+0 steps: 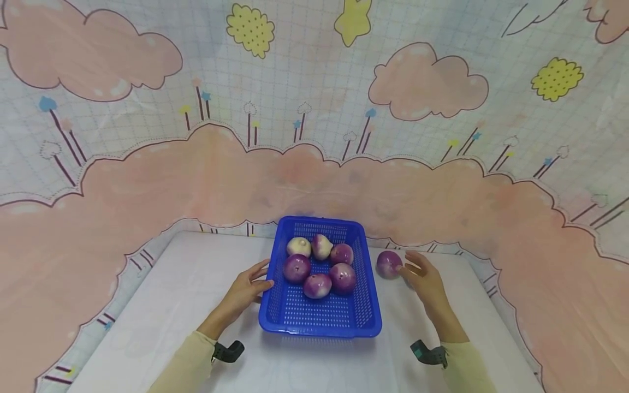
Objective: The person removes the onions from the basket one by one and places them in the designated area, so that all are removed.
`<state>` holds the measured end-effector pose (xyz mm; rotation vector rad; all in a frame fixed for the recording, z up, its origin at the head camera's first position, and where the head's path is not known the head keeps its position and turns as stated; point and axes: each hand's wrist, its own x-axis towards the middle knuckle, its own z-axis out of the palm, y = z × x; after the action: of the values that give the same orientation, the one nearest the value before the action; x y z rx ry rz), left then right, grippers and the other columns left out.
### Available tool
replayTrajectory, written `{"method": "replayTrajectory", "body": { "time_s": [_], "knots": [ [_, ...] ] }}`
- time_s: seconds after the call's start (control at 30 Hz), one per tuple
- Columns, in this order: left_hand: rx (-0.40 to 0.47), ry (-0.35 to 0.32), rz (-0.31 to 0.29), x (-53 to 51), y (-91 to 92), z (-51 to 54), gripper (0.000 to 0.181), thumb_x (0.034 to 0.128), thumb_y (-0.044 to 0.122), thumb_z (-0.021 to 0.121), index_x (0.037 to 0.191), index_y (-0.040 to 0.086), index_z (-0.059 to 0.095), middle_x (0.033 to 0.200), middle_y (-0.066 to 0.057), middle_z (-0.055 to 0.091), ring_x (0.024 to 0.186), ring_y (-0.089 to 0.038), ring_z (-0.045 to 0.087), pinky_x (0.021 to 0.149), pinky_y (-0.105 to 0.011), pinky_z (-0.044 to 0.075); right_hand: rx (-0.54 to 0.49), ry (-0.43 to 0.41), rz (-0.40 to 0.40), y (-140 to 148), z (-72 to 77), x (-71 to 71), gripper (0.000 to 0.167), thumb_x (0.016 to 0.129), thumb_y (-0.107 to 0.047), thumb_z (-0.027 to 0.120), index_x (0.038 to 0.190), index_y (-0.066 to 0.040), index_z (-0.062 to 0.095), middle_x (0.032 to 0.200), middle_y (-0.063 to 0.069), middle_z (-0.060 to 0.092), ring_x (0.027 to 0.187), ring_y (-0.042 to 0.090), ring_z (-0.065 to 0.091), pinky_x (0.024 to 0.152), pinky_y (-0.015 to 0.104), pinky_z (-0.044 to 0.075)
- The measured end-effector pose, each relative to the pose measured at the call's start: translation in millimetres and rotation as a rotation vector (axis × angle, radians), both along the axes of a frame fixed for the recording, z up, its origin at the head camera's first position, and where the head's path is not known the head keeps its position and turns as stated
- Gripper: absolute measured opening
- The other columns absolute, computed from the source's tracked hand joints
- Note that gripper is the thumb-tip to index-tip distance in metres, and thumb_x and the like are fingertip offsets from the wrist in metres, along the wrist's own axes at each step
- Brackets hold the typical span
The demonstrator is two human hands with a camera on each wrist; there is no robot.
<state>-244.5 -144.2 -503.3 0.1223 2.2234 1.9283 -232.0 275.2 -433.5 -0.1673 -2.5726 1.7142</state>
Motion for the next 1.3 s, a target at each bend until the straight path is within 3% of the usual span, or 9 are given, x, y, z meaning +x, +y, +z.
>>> {"method": "replayTrajectory", "body": {
  "time_s": [0.23, 0.43, 0.97, 1.3],
  "knots": [
    [0.011, 0.006, 0.003, -0.6, 0.4, -2.0, 0.066, 0.0942, 0.011, 0.061, 0.154, 0.011, 0.032, 0.150, -0.025, 0.044, 0.116, -0.039, 0.064, 0.078, -0.044, 0.061, 0.017, 0.044, 0.048, -22.2, -7.7, 2.6, 0.054, 0.094, -0.024, 0.066, 0.143, -0.012, 0.046, 0.145, 0.018, 0.049, 0.136, 0.035, 0.045, 0.111, 0.054, 0.040],
    [0.013, 0.005, 0.007, -0.8, 0.7, -3.5, 0.066, 0.0938, 0.010, 0.061, 0.154, 0.011, 0.032, 0.150, -0.025, 0.044, 0.114, -0.039, 0.065, 0.078, -0.044, 0.061, -0.013, 0.048, 0.084, -34.9, -11.1, 6.0, 0.056, 0.092, -0.021, 0.068, 0.143, -0.012, 0.046, 0.145, 0.018, 0.050, 0.137, 0.034, 0.046, 0.109, 0.053, 0.042],
    [0.003, 0.004, 0.009, -0.4, 0.7, -2.9, 0.067, 0.0938, 0.012, 0.061, 0.153, 0.011, 0.032, 0.150, -0.024, 0.043, 0.115, -0.039, 0.065, 0.078, -0.044, 0.061, 0.018, 0.086, 0.236, -60.2, 1.2, 12.6, 0.059, 0.090, -0.024, 0.071, 0.142, -0.010, 0.047, 0.147, 0.018, 0.048, 0.137, 0.041, 0.046, 0.105, 0.056, 0.045],
    [-0.005, 0.000, 0.003, -0.6, 0.0, -2.9, 0.066, 0.0942, 0.013, 0.061, 0.154, 0.012, 0.032, 0.151, -0.024, 0.043, 0.115, -0.038, 0.064, 0.079, -0.044, 0.061, 0.032, 0.036, 0.311, -75.0, 3.3, 7.3, 0.057, 0.087, -0.026, 0.073, 0.139, -0.016, 0.051, 0.146, 0.016, 0.051, 0.134, 0.041, 0.048, 0.102, 0.052, 0.049]
  ]
}}
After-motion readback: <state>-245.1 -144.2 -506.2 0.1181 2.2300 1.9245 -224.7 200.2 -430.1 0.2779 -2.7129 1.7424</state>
